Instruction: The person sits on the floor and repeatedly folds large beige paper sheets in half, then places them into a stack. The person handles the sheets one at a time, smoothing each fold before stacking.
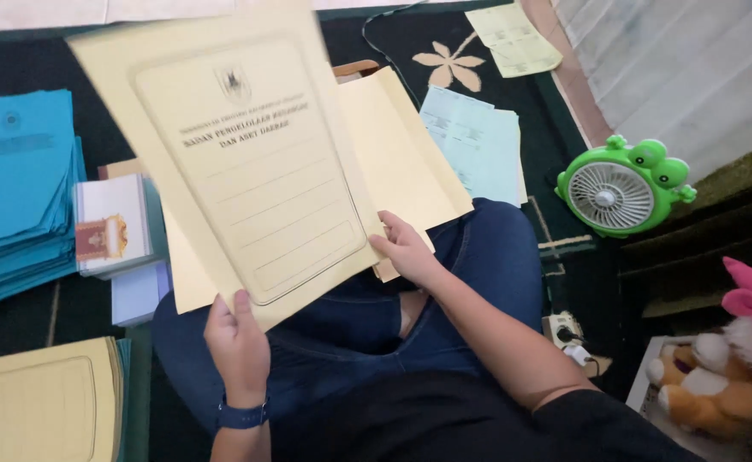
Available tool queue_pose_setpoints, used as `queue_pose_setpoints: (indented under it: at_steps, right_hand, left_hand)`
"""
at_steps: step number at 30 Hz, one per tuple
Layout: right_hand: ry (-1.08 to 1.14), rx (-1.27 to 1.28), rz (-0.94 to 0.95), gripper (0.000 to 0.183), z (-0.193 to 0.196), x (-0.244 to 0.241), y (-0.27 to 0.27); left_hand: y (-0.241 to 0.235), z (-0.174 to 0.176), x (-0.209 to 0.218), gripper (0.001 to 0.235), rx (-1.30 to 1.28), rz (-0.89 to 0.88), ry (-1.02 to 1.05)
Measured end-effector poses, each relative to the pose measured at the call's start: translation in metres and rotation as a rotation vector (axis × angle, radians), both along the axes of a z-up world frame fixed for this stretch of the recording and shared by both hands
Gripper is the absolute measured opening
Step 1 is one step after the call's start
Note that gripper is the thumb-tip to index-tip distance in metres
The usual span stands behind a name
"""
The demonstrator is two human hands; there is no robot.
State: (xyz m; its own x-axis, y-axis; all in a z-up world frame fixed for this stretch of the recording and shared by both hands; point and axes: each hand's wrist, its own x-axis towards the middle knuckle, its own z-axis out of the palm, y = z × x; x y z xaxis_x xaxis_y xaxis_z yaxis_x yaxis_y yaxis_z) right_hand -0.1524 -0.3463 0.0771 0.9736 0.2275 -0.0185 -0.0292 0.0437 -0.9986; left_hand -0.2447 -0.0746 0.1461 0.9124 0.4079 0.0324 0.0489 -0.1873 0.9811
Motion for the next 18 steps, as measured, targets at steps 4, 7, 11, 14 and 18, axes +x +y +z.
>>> queue_pose_setpoints:
  at_steps: [4,7,11,14,18]
  right_hand:
    - [0.264,-0.465,-0.052,0.057,0.023,-0.002,0.011]
    - [0.382,-0.478,0.004,0.048,0.053,-0.009,0.022]
    - [0.330,-0.084,0.018,0.034,0.026,-0.006,0.020]
    - [0.336,-0.086,-0.250,0.072,-0.046,0.024,0.016]
    - [0.227,-0.064,-0.086,0.066,-0.034,0.046,0.038]
  left_hand:
    - [0.015,-0.024,0.003,0.026,0.128,-0.159,0.220]
    - [0.022,-0.019,0.002,0.035,0.039,-0.189,0.331]
    - [0.045,-0.005,-0.008,0.056,-0.101,-0.137,0.370]
    - [0.088,-0.027,-0.018,0.052,-0.194,-0.096,0.100]
    - [0.179,-0.067,-0.040,0.031,0.002,0.151,-0.058]
